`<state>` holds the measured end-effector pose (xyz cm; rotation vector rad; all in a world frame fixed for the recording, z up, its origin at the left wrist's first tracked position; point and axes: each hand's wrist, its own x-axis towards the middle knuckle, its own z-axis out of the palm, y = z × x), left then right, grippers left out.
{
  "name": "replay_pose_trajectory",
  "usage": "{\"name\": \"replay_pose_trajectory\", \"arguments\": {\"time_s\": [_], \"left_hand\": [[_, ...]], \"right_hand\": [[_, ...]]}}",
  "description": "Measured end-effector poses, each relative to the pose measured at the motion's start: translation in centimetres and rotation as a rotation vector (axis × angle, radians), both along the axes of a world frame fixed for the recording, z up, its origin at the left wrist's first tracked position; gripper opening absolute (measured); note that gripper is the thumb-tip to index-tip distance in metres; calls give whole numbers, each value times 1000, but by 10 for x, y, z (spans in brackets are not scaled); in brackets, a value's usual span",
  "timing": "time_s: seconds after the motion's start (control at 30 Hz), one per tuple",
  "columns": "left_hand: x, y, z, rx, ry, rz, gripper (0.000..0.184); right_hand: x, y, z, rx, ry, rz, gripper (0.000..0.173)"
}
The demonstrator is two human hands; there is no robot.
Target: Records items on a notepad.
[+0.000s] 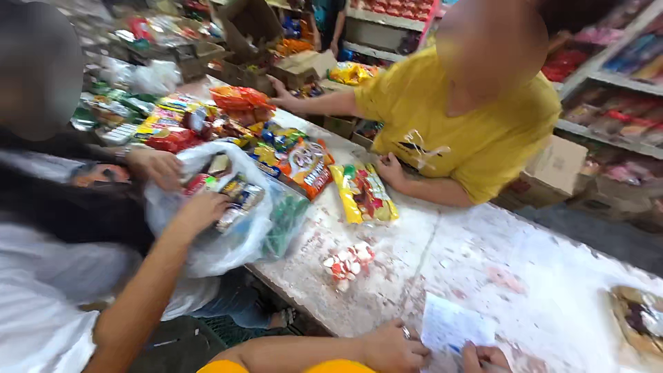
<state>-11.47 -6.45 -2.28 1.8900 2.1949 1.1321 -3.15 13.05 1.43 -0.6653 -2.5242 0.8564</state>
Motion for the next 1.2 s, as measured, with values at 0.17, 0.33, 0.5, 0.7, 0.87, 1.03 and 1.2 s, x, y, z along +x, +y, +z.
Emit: {"name": "replay_pose_trajectory", "arguments": {"time_s": [0.17,0.33,0.5,0.7,0.87,1.03,1.2], "left_hand": [[6,3,-4,25,122,56,23],[7,4,-8,83,241,93,25],[8,2,-6,75,278,35,24],[7,2,-8,49,273,34,25],[8,1,-9,76,281,64,23],[8,0,-6,89,296,105,27],[8,-2,-5,119,364,99,26]], "right_hand": [[1,5,-3,-27,42,-54,23],[-1,8,-5,-194,123,-36,19],[0,8,-6,-247,130,-44,19],[-2,18,-2,-505,171,-94,19],[2,25,6,-803,360,-204,23],[12,18,8,-821,380,-123,20],[17,13,8,-853,346,-77,20]]}}
